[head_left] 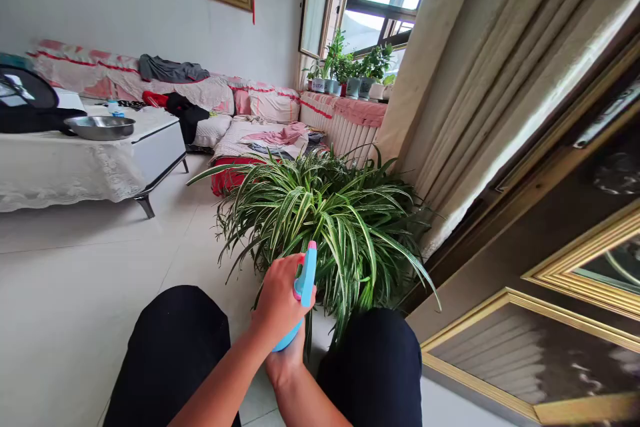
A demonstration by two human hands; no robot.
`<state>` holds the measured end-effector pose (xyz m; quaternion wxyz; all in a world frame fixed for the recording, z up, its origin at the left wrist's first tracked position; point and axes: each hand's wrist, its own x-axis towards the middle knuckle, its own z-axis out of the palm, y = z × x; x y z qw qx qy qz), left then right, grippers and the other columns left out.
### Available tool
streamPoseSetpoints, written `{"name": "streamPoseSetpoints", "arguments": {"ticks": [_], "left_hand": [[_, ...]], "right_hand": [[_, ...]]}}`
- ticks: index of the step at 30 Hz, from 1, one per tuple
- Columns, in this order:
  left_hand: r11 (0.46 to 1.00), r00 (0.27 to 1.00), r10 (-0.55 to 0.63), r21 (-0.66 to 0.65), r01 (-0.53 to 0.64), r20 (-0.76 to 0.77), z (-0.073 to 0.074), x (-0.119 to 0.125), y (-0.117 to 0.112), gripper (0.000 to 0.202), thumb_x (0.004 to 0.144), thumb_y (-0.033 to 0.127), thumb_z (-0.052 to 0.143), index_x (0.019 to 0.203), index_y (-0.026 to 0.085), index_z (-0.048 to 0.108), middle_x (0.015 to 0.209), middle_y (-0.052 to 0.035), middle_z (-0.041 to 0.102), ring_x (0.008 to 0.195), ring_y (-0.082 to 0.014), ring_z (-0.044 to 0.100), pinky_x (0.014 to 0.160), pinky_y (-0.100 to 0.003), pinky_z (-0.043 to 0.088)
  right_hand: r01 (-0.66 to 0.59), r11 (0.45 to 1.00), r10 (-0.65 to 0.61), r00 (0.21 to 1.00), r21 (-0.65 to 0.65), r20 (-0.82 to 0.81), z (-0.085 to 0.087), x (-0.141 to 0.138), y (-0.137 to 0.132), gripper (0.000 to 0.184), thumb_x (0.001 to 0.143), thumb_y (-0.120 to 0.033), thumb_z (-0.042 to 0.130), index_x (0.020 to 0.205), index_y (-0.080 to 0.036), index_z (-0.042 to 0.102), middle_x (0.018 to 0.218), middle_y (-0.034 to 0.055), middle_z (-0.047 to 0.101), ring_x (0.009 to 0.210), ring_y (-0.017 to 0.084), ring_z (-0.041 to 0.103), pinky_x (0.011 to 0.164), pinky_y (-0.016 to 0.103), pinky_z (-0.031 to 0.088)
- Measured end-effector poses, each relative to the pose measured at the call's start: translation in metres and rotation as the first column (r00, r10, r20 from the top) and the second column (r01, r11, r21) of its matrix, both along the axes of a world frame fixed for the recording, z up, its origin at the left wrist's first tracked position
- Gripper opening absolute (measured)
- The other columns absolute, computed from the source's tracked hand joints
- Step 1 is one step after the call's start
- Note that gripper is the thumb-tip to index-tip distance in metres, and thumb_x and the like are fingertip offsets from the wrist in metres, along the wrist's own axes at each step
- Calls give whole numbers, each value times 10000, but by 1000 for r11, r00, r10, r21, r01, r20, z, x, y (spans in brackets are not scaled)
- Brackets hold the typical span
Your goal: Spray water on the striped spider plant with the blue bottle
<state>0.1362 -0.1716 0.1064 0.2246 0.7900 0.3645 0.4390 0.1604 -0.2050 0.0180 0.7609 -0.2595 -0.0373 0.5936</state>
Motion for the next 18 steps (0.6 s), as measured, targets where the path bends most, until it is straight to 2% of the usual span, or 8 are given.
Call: {"name": "streamPoseSetpoints", "arguments": {"ticks": [3, 7, 13, 15, 18], "left_hand": [[1000, 1000, 10, 6, -9, -15, 1, 6, 2, 420, 635, 112, 626, 1034, 240, 607, 1028, -56, 674, 1005, -274, 555, 912, -449, 474], [999, 998, 30, 20, -29, -46, 0, 9, -1, 378, 610, 91, 624, 963, 225, 613, 955, -49, 674, 948, -269, 554, 860, -437, 480], [999, 997, 51, 21, -49, -65, 2, 2, -9, 314, 618, 110, 623, 911, 225, 609, 891, -44, 664, 876, -255, 562, 795, -412, 486], [995, 997, 78, 65, -78, -10, 4, -13, -8, 314, 661, 160, 623, 965, 235, 608, 960, -52, 669, 925, -265, 569, 825, -420, 481], [976, 981, 164, 127, -177, 107, 8, -45, -7, 369, 782, 307, 582, 1149, 270, 565, 1112, -57, 646, 1037, -277, 557, 916, -445, 453]], "right_hand": [[-40, 999, 44, 983, 27, -180, -9, -2, -1, 381, 835, -486, 500, 845, -146, 674, 809, 49, 714, 830, 219, 684, 839, 354, 525], [-51, 998, 55, 978, 25, -203, -16, -5, -6, 407, 842, -485, 478, 802, -133, 678, 739, 47, 710, 737, 203, 675, 779, 337, 531], [-77, 996, 85, 977, 50, -193, -13, -5, -4, 399, 804, -504, 548, 891, -143, 694, 800, 47, 721, 773, 199, 674, 761, 326, 530], [-91, 996, 94, 989, 26, -118, -12, -1, -1, 445, 777, -558, 580, 906, -147, 693, 832, 63, 724, 832, 227, 674, 804, 366, 525], [-65, 995, 77, 980, -72, 183, -6, 11, -4, 559, 687, -633, 667, 963, -148, 690, 933, 91, 721, 986, 279, 644, 939, 436, 465]]}}
